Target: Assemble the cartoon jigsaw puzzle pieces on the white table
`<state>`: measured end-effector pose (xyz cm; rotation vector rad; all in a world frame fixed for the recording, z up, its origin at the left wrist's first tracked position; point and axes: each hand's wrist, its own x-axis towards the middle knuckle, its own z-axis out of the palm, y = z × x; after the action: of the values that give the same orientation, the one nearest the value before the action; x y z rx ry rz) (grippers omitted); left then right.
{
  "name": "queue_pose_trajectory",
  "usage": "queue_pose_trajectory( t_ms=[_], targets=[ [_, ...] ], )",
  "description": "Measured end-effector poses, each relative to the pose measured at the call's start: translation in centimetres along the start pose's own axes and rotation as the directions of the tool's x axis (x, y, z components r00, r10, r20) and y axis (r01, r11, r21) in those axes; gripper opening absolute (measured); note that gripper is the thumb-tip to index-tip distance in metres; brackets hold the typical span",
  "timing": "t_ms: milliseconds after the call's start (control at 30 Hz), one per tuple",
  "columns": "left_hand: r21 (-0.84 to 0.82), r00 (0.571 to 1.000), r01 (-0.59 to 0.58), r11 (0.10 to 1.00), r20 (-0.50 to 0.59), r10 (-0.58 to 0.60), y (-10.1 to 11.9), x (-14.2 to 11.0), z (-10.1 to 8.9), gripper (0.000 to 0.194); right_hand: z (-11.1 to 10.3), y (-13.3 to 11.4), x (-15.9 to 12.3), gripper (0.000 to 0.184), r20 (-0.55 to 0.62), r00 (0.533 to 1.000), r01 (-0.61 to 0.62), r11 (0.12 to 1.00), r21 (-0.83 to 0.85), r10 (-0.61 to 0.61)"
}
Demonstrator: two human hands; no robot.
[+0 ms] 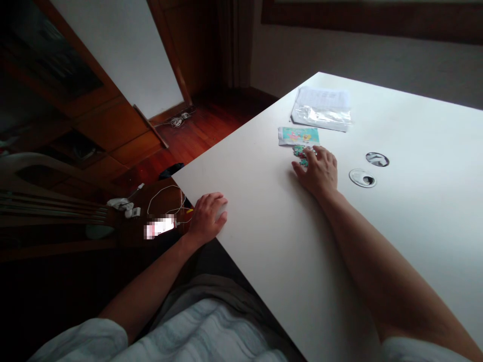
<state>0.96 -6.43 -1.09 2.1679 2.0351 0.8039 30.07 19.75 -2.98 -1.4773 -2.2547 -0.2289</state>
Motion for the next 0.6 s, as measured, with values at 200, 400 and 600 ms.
queue_pose_trajectory(
  t_ms=[200,400,600],
  targets=[
    [0.009,1.000,0.007,1.000,0.011,-0.007,0.09,0.02,-0.12,0.030,0.27,0.12,0.08,0.056,0.012,0.999,-0.032,0.999,0.010,0.031],
    [0.002,1.000,0.001,1.000,0.020,-0.001,0.09,0.03,-0.39,0.031,0.34,0.15,0.11,0.055,0.004,0.999,-0.042,0.999,0.032,0.042],
    [-0.004,1.000,-0.003,1.000,0.009,0.003,0.18,0.08,-0.50,0.032,-0.35,-0.37,0.14,0.051,0.058,0.995,-0.090,0.995,0.048,0.087]
  ],
)
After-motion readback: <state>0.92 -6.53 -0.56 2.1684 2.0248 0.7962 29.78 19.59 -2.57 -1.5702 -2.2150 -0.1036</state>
